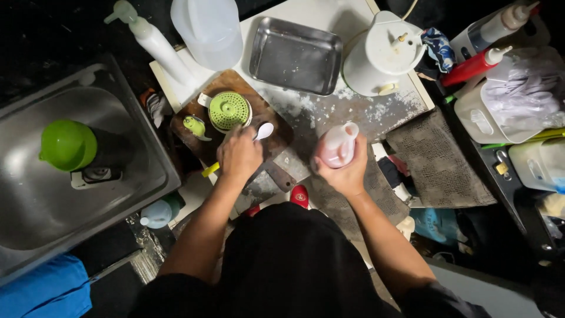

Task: The person pours a pink liquid from a bottle into a white spoon, then pours the spoon's contents into a larger bottle. They add a clear liquid from another bottle, shake the mixture, and repeat the process of adding the pink liquid with the spoon.

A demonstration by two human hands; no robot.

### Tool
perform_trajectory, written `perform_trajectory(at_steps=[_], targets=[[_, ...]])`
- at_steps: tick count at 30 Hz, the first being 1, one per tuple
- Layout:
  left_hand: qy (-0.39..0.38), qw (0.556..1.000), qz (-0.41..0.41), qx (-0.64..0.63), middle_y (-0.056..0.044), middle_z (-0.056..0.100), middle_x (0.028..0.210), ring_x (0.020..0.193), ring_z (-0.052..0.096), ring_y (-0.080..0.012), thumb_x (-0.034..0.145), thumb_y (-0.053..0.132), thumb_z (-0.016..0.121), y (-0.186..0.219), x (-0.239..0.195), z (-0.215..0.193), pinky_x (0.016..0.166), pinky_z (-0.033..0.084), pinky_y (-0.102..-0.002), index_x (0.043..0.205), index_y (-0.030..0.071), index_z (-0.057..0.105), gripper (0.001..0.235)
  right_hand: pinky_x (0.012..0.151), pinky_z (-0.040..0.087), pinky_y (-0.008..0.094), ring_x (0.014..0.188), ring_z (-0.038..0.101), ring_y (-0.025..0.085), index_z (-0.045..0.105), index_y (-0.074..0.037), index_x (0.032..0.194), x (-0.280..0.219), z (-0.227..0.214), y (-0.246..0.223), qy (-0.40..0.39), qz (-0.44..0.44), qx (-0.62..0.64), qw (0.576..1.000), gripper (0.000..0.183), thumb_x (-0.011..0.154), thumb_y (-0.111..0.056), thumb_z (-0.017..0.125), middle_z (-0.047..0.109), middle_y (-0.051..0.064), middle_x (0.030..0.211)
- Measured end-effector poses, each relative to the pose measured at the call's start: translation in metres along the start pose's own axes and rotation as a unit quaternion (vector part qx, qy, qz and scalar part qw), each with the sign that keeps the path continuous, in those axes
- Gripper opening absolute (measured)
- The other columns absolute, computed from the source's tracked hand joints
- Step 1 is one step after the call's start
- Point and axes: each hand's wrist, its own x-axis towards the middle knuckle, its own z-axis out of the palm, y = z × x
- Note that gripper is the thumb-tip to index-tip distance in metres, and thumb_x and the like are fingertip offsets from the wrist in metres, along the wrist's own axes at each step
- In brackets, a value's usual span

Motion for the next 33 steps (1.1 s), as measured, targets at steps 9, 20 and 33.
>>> perform_trajectory(at_steps=[9,20,33], targets=[[0.185,0.958,0.154,0.153,-0.005,0.062,0.097,0.100,0.065,-0.0294,0.077,0.026,0.073,-0.049,0.014,0.042,0.074,0.058,-0.044,0.089,0.013,0.065,0.020,0.090,0.050,0.049,0.093,0.066,0.027,0.054,-0.002,0.125,0.007,-0.018,-0.025,-0.036,-0.009,0.009,0.999,0.084,0.057,-0.024,0.099,0.067,0.019,0.101],[0.009,0.986,0.166,-0.006,-0.007,0.066,0.092,0.089,0.072,-0.0393,0.089,0.034,0.061,0.020,-0.032,-0.105,0.069,0.058,-0.053,0.100,0.024,0.058,0.015,0.079,0.056,0.050,0.087,0.073,0.037,0.062,-0.003,0.121,0.040,-0.054,-0.079,-0.179,-0.012,-0.028,0.983,0.081,0.054,-0.029,0.098,0.071,0.021,0.097],[-0.032,0.986,0.160,-0.043,-0.010,0.066,0.105,0.103,0.069,-0.0404,0.099,0.041,0.054,0.060,-0.074,-0.160,0.080,0.056,-0.058,0.105,0.025,0.063,0.019,0.072,0.063,0.061,0.077,0.073,0.049,0.062,0.002,0.117,0.073,-0.069,-0.149,-0.338,-0.018,-0.209,0.917,0.067,0.060,-0.022,0.088,0.072,0.028,0.089]])
